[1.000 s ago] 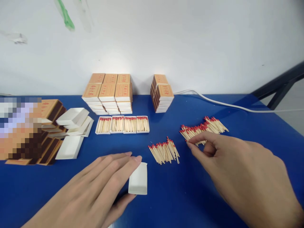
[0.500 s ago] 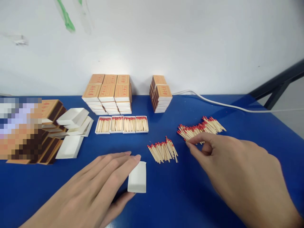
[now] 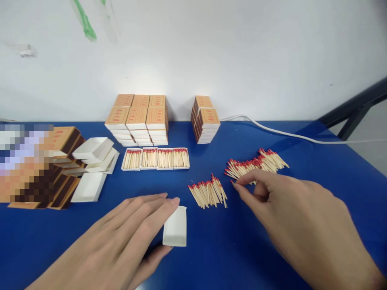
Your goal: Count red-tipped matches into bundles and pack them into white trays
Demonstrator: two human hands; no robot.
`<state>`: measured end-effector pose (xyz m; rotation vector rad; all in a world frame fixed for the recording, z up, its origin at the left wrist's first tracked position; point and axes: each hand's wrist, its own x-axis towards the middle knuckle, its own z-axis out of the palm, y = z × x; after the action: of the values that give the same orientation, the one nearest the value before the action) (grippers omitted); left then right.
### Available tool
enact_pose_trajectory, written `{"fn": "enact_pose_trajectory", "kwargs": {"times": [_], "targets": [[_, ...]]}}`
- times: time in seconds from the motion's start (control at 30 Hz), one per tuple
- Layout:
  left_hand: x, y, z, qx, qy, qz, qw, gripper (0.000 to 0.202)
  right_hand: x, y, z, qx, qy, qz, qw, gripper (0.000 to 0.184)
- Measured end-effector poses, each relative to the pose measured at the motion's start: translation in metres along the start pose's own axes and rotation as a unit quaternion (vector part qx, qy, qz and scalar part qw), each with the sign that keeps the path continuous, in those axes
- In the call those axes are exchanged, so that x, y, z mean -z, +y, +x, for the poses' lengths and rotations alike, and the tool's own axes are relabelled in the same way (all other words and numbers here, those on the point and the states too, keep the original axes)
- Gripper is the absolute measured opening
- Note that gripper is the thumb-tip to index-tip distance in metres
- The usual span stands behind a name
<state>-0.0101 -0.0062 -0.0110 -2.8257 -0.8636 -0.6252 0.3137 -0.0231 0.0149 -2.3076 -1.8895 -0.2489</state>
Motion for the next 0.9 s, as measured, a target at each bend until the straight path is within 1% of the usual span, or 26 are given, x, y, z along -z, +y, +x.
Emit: {"fn": "enact_pose_trajectory", "kwargs": {"times": [0.1, 0.17, 0.33, 0.43, 0.53, 0.6, 0.7, 0.8, 0.83, 0.9], "targets": [[-0.001, 0.0, 0.002, 0.0, 0.007, -0.001, 1.0, 0.043, -0.007, -0.003, -0.003, 0.031, 0.008, 0.046, 0.998, 0.016], [-0.001, 0.0, 0.003, 0.0, 0.009, 0.003, 1.0, 0.044, -0.009, -0.006, -0.004, 0.037, 0.011, 0.058, 0.998, 0.017], [0.001, 0.0, 0.004, 0.001, 0.02, 0.009, 1.0, 0.042, -0.005, -0.007, 0.0, 0.028, 0.039, 0.103, 0.994, 0.021], [0.004, -0.001, 0.005, 0.009, 0.014, -0.018, 1.0, 0.042, -0.005, -0.003, 0.001, 0.023, 0.057, 0.082, 0.995, 0.023], [0.005, -0.003, 0.005, 0.023, 0.0, -0.047, 0.999, 0.044, -0.01, -0.001, -0.001, 0.036, 0.045, 0.039, 0.998, 0.025], [0.004, -0.003, 0.004, 0.028, -0.003, -0.057, 0.998, 0.047, -0.012, 0.0, -0.001, 0.039, 0.036, 0.031, 0.998, 0.024], [0.002, -0.003, 0.002, 0.03, -0.005, -0.067, 0.997, 0.053, -0.012, -0.002, -0.002, 0.04, 0.012, 0.068, 0.997, 0.023], [0.002, -0.002, 0.001, 0.032, -0.007, -0.072, 0.997, 0.056, -0.008, -0.004, -0.003, 0.042, -0.03, 0.124, 0.991, 0.029], [0.003, -0.002, 0.002, 0.033, -0.008, -0.072, 0.997, 0.055, -0.006, -0.004, -0.003, 0.037, -0.031, 0.128, 0.991, 0.031], [0.003, -0.001, 0.002, 0.033, -0.009, -0.072, 0.997, 0.054, -0.004, -0.005, -0.002, 0.018, -0.01, 0.106, 0.994, 0.033]]}}
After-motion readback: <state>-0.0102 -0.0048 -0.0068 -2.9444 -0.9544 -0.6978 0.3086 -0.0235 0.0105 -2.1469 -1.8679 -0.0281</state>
